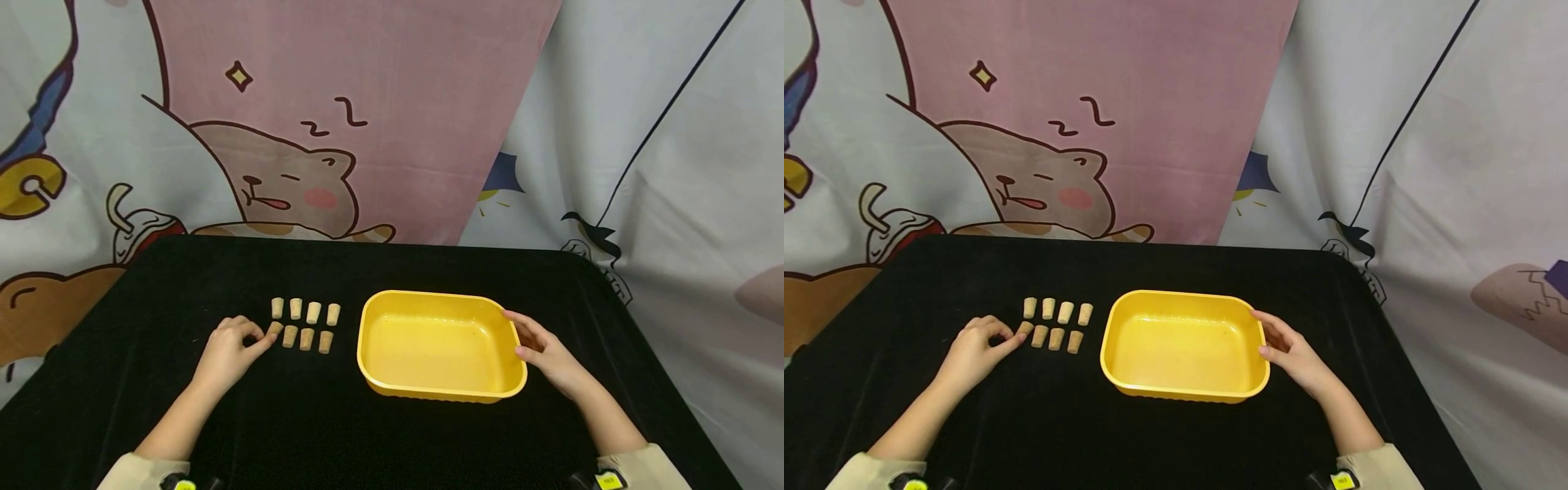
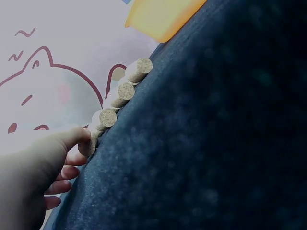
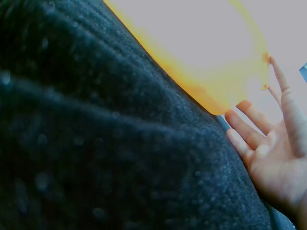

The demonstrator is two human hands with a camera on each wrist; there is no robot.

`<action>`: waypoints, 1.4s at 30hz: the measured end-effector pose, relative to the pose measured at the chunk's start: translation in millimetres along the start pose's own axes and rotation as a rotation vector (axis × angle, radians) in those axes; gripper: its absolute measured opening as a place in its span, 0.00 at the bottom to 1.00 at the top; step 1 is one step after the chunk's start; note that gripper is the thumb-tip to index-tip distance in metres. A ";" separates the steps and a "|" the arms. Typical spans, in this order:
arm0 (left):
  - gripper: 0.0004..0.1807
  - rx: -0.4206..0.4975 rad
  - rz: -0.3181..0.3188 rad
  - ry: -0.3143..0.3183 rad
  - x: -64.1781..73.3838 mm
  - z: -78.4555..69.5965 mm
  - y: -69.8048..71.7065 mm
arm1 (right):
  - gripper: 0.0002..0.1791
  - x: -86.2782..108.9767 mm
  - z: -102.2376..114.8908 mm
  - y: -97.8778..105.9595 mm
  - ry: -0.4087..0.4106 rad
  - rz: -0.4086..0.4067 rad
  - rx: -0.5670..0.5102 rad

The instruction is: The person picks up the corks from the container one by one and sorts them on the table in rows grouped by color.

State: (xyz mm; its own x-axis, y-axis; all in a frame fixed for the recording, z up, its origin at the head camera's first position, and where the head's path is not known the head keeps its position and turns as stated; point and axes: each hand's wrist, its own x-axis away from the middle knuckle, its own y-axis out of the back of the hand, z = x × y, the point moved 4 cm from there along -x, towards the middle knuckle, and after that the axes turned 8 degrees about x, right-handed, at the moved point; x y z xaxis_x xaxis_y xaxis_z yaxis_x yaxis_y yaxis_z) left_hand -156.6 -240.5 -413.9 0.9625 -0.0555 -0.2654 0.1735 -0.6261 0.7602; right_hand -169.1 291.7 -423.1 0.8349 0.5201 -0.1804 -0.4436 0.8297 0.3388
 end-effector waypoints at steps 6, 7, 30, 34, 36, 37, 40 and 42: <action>0.09 0.002 0.002 -0.005 0.2 -0.5 -0.3 | 0.31 0.6 -0.3 0.5 0.005 0.006 -0.010; 0.09 0.002 0.001 -0.007 0.1 -0.6 -0.3 | 0.31 0.6 -0.3 0.7 0.006 0.006 -0.011; 0.11 -0.020 -0.014 -0.005 -2.2 1.1 -1.7 | 0.31 -0.9 -1.4 2.2 -0.013 0.013 -0.011; 0.11 -0.020 0.002 0.002 -1.4 1.2 -0.6 | 0.31 -0.7 -1.9 1.6 -0.018 0.015 0.002; 0.11 -0.020 0.009 0.000 -1.3 0.0 0.6 | 0.31 -0.8 -1.2 1.5 -0.017 0.013 0.019; 0.12 -0.020 0.013 -0.001 -1.4 -0.9 1.2 | 0.31 -0.8 -0.5 1.8 -0.019 0.008 0.035; 0.13 -0.008 0.024 -0.010 -2.0 -4.1 4.2 | 0.31 -0.4 2.1 3.2 -0.017 0.000 0.084; 0.13 -0.003 0.029 -0.013 -2.5 -6.6 7.4 | 0.30 0.3 5.3 4.4 -0.019 -0.010 0.114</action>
